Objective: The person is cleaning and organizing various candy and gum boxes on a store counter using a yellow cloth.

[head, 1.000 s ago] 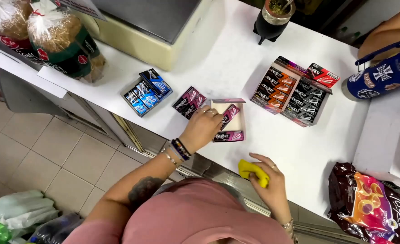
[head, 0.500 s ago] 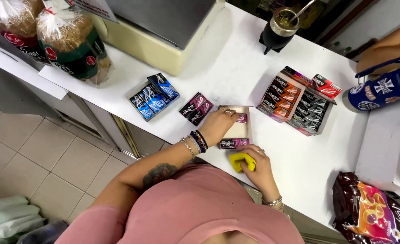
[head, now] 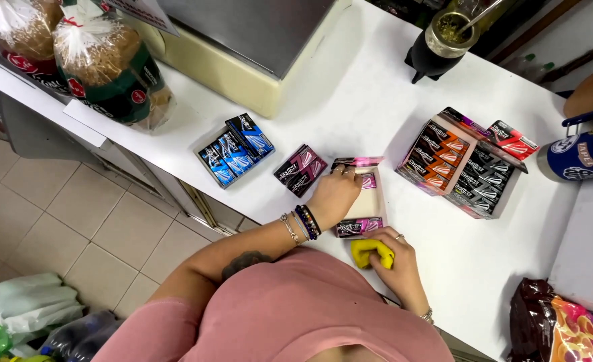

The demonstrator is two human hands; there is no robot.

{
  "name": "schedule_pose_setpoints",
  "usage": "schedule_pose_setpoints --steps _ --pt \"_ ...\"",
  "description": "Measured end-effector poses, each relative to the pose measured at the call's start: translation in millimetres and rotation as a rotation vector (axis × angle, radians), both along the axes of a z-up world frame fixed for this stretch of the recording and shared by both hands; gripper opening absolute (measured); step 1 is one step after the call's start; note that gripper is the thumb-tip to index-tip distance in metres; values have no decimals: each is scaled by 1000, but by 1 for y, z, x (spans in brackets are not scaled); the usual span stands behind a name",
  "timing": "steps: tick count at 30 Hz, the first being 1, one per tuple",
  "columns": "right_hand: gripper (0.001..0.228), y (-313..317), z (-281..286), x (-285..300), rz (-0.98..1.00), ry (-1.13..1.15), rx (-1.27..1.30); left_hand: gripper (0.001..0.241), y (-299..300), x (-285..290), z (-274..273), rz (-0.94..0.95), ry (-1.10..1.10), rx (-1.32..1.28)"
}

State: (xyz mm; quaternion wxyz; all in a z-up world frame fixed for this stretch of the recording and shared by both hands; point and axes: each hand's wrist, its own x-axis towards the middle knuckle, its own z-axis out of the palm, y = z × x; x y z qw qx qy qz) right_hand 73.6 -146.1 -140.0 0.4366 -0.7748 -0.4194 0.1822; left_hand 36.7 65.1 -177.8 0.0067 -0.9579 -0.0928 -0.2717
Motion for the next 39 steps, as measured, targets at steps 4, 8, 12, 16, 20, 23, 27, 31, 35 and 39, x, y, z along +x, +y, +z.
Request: schedule_pose_setpoints --steps 4,8,12,16,20,23,27,31,35,39 --pt "22 -1 -3 0 -8 16 -7 7 5 0 0 -8 -26 -15" --pt "23 -3 -7 0 -20 4 -18 7 3 -5 25 -10 -87 -14" --pt "32 -2 10 -8 -56 77 34 8 17 -13 19 -208 18 -248" --pt "17 -19 21 -5 -162 198 190 7 63 -57 62 -100 65 -328" --pt "33 -18 45 -2 -759 792 253 61 115 -79 67 -52 515 -63" --pt "40 -29 14 17 -762 989 421 83 135 -64 53 -175 654 37" --pt "62 -28 17 17 -729 1341 639 65 153 -39 29 -294 692 100" --pt "46 -29 14 6 -826 1454 676 111 149 -37 57 -289 703 92" --pt "38 -11 18 0 -617 1265 609 108 101 -55 138 -343 445 -123" --pt "91 21 59 -20 -220 1038 558 107 43 -68 163 -526 130 -211"
